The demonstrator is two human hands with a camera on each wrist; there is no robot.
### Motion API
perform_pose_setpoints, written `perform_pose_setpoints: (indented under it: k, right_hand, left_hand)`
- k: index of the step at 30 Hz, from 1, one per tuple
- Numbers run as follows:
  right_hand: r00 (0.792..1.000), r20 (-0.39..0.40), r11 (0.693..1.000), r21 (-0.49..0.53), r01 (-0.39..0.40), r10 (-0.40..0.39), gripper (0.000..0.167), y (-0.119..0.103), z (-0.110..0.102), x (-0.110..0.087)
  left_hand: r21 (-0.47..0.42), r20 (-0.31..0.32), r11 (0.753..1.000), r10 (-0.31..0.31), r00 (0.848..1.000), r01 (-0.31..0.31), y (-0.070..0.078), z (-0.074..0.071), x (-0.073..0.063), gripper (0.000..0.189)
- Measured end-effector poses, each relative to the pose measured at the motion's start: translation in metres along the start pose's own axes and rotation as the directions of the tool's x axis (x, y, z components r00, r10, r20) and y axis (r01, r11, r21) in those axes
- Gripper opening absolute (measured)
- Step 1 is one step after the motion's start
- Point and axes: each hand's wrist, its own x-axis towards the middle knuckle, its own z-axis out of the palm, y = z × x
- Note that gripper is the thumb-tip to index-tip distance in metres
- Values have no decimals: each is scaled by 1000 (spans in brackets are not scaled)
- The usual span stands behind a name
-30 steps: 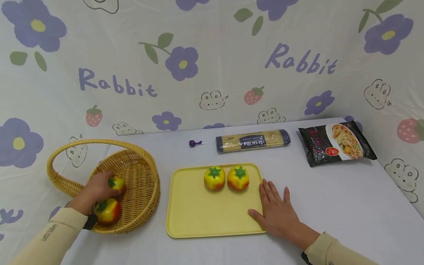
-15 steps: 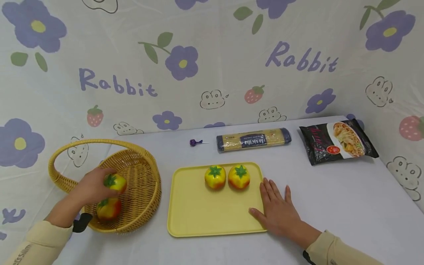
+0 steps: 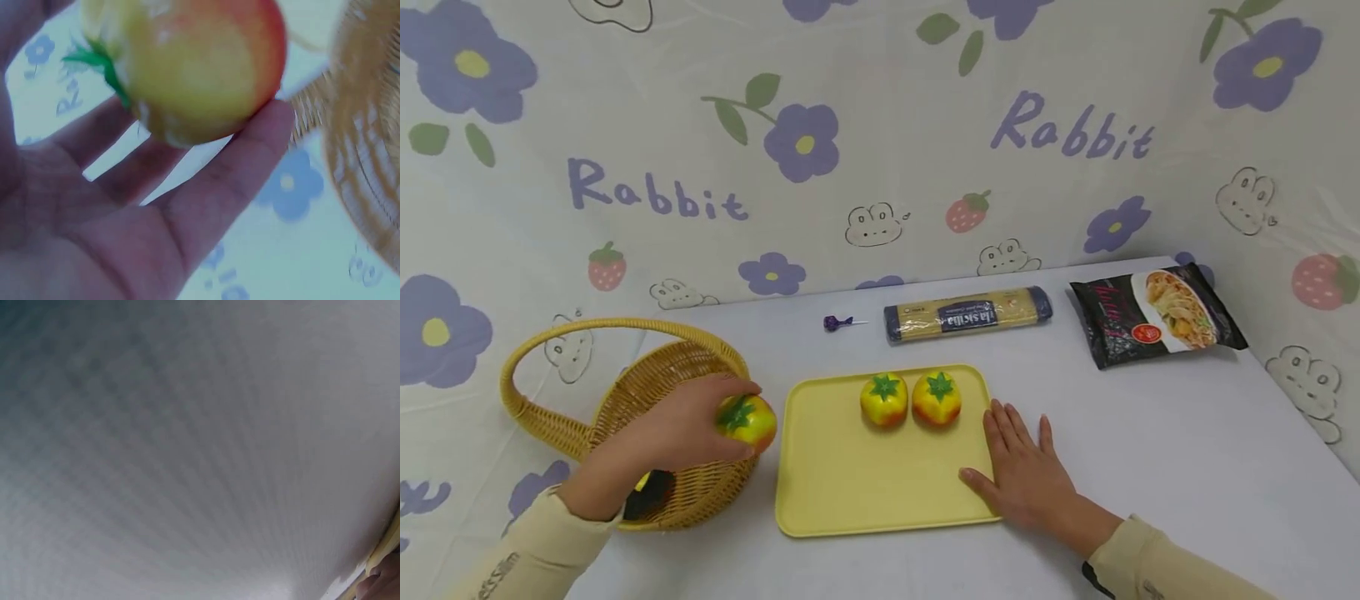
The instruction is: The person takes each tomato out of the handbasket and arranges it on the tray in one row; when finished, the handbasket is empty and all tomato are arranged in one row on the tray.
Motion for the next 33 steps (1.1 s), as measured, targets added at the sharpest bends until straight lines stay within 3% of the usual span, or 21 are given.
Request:
perform_pose_setpoints:
  k: [5,13,26,33]
  right_hand:
    - [1000,6,1000,2,-3,3,95,1,2,-1]
    - [1000,-7,1000,2,-4,4,95,-1,0,-2]
    - [1000,8,1000,-10,-8,8,95,1,1,-1]
    - [1000,-3,1000,-12,-4,4,95,2,2,-1]
  left_hand:
    - [0,2,1000,27,1000,-27,15,25,34,62]
    - [40,-7,999,0,1000,1,16,55,78,63]
    - [29,32,1000,10,999,-11,20,90,110,65]
    - [58,42,998,-2,999,-1,27,98,119,66]
